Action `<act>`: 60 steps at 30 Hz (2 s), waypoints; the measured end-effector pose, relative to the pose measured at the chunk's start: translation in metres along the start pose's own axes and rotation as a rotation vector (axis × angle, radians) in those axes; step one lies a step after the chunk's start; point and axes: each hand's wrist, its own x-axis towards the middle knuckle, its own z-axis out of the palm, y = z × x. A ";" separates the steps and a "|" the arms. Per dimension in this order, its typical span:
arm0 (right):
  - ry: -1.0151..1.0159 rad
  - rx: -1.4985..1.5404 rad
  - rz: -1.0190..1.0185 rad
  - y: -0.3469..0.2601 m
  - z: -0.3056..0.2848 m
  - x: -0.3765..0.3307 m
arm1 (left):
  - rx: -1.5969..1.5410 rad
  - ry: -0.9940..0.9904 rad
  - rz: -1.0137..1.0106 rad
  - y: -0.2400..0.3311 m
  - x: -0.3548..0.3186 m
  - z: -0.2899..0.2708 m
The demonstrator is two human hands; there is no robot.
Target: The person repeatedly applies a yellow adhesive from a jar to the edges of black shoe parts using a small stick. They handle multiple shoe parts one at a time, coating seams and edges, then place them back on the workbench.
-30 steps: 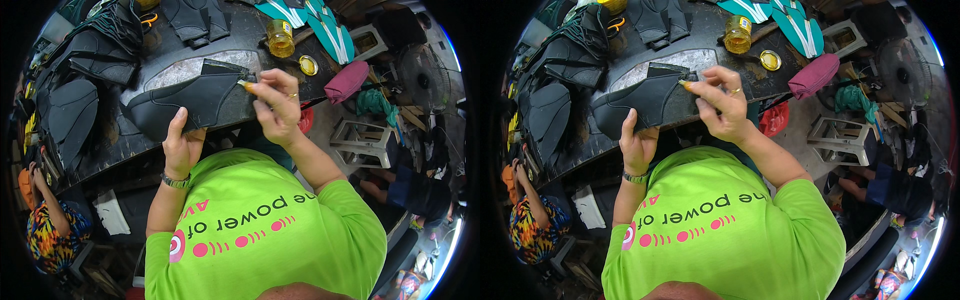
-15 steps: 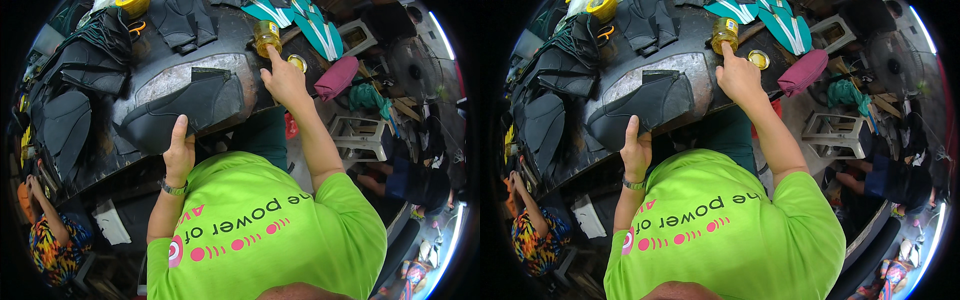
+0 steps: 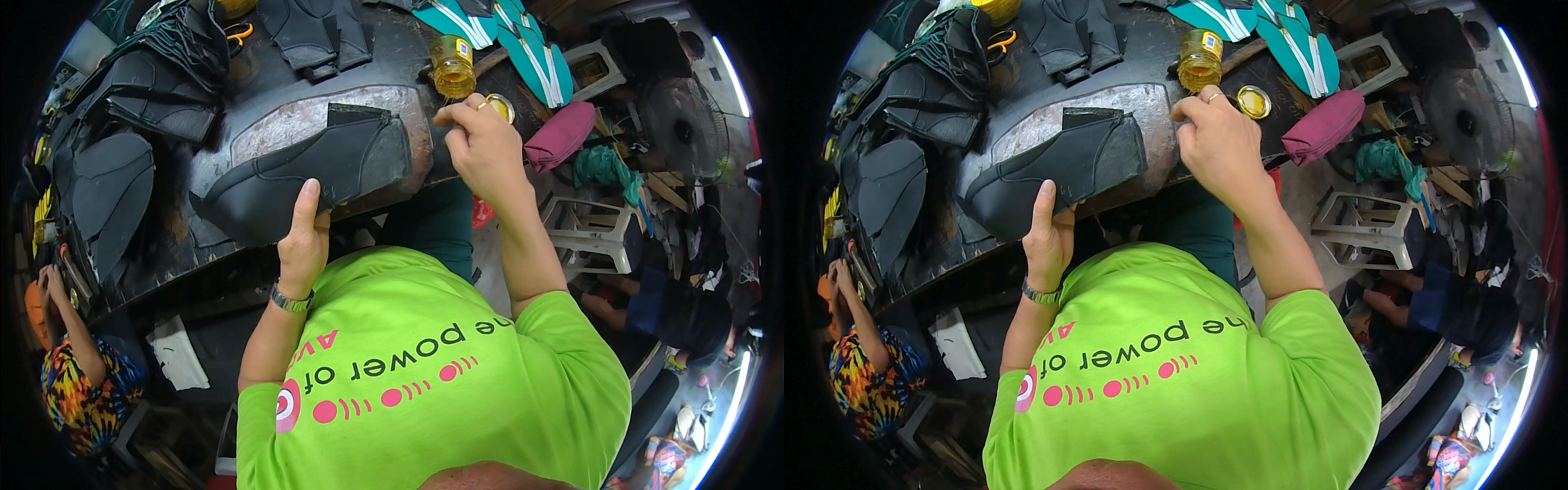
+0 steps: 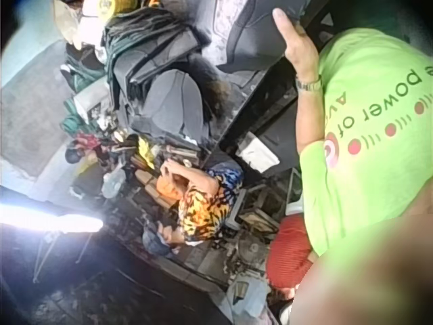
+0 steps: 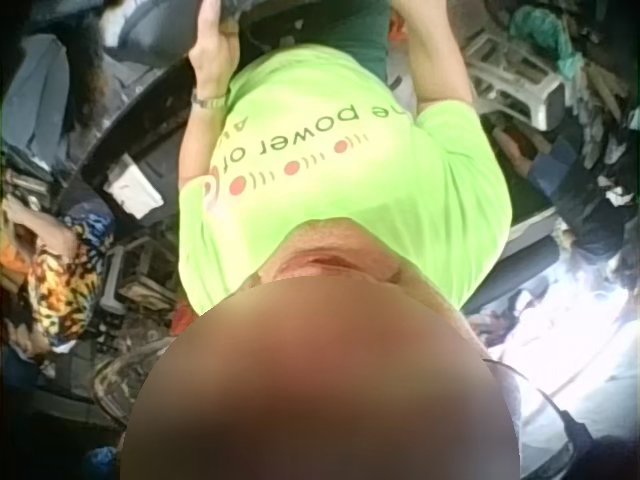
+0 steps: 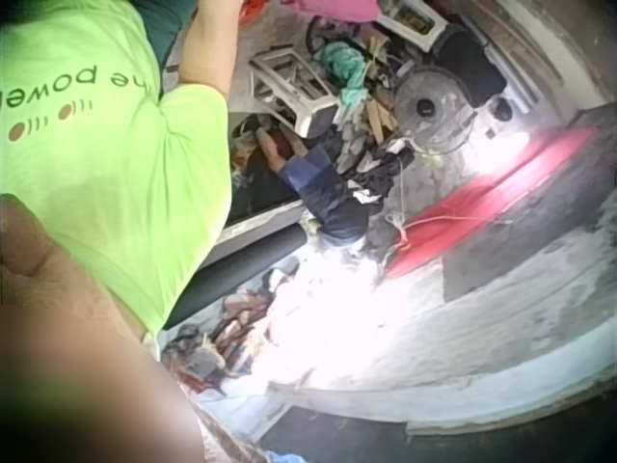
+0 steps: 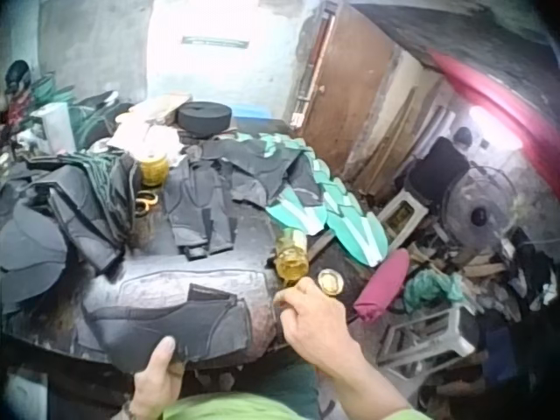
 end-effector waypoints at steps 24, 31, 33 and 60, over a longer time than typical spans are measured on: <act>0.064 0.667 -0.198 -0.028 0.065 -0.036 | -0.120 -0.033 -0.035 0.011 0.002 0.022; 0.047 0.476 -0.341 -0.031 0.059 -0.039 | -0.116 0.009 -0.092 0.014 0.004 0.023; 0.045 0.436 -0.374 -0.031 0.058 -0.041 | -0.092 0.007 -0.094 0.015 0.005 0.023; -0.197 1.919 0.203 -0.073 0.003 0.069 | 1.704 -0.955 0.127 0.168 0.044 0.058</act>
